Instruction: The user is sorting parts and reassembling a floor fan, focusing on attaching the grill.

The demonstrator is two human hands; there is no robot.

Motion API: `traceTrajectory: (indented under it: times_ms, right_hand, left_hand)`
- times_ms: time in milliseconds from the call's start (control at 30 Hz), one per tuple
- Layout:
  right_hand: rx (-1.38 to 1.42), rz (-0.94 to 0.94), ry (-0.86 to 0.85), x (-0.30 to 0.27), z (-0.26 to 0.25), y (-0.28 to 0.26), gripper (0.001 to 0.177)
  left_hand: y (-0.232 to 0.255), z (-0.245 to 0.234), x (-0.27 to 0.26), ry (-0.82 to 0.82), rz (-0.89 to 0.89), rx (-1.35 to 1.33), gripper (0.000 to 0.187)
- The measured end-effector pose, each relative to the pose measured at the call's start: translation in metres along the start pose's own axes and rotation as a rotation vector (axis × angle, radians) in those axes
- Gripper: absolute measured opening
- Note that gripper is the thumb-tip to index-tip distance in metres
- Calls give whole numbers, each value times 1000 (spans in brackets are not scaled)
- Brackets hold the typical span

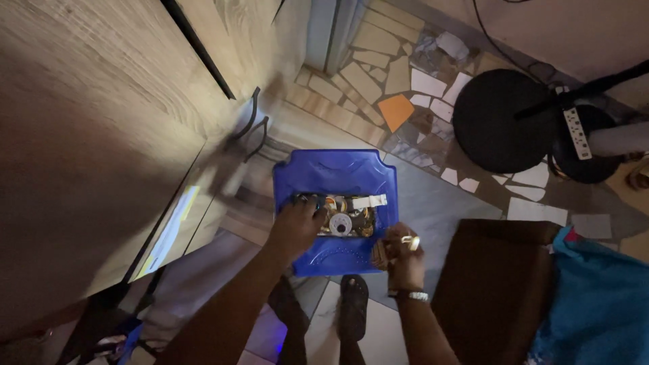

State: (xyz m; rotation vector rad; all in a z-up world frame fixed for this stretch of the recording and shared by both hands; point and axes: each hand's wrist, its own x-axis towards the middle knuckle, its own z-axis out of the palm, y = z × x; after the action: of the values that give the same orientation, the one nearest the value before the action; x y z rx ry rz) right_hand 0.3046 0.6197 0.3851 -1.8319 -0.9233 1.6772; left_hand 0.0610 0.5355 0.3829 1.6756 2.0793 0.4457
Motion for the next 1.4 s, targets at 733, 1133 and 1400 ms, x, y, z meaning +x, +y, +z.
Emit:
traceTrajectory:
  times_ms: [733, 1133, 1400]
  right_hand:
    - [-1260, -562, -81, -42, 7, 34, 54]
    - [-875, -1021, 24, 1, 43, 8, 25]
    - [-924, -1011, 30, 5, 38, 2, 16]
  left_hand:
    - [-59, 39, 13, 158, 127, -71, 16]
    - [-60, 35, 9, 19, -57, -275, 19]
    - [-32, -8, -1, 0, -164, -392, 23]
